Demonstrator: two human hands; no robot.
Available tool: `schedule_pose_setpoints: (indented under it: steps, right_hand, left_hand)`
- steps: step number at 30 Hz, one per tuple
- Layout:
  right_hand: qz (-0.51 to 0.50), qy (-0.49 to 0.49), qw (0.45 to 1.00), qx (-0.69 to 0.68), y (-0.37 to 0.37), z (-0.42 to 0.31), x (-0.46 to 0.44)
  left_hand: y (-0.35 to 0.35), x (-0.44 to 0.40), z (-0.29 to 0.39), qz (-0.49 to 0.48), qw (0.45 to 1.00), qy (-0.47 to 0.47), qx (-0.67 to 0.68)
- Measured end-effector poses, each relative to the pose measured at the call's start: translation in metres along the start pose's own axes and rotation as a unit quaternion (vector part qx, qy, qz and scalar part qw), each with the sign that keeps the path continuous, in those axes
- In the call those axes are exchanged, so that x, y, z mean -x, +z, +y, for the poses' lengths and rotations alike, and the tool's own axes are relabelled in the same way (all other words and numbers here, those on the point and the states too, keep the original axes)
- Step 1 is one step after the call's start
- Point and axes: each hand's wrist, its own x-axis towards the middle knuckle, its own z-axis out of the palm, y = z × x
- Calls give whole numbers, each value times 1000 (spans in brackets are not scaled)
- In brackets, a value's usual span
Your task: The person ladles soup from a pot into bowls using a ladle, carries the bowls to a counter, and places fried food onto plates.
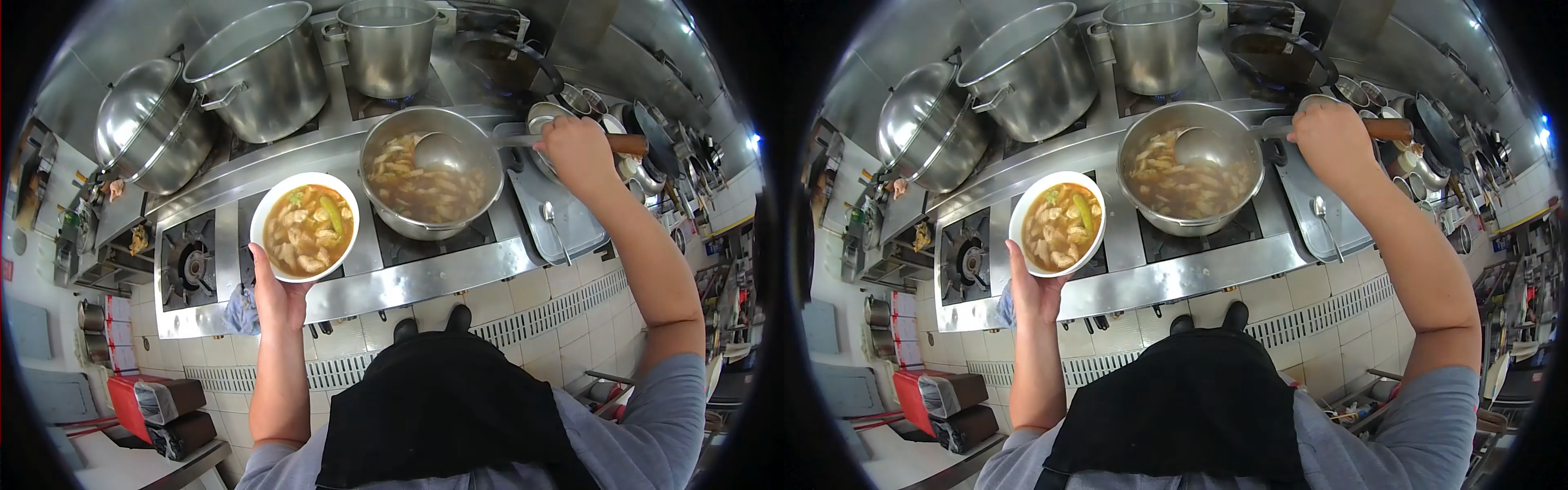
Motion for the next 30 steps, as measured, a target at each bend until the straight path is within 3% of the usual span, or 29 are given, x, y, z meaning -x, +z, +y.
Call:
schedule_pose_setpoints:
  steps: [5,10,30]
  right_hand:
    - [-59,11,997,-45,2,6,6]
    - [-151,88,981,-86,-2,28,11]
    - [-210,187,949,-139,-39,70,14]
  left_hand:
    - [1,-2,-1,-3,1000,-6,1]
    - [2,-5,-3,-1,1000,-11,6]
    - [17,-14,-22,-21,998,-56,-8]
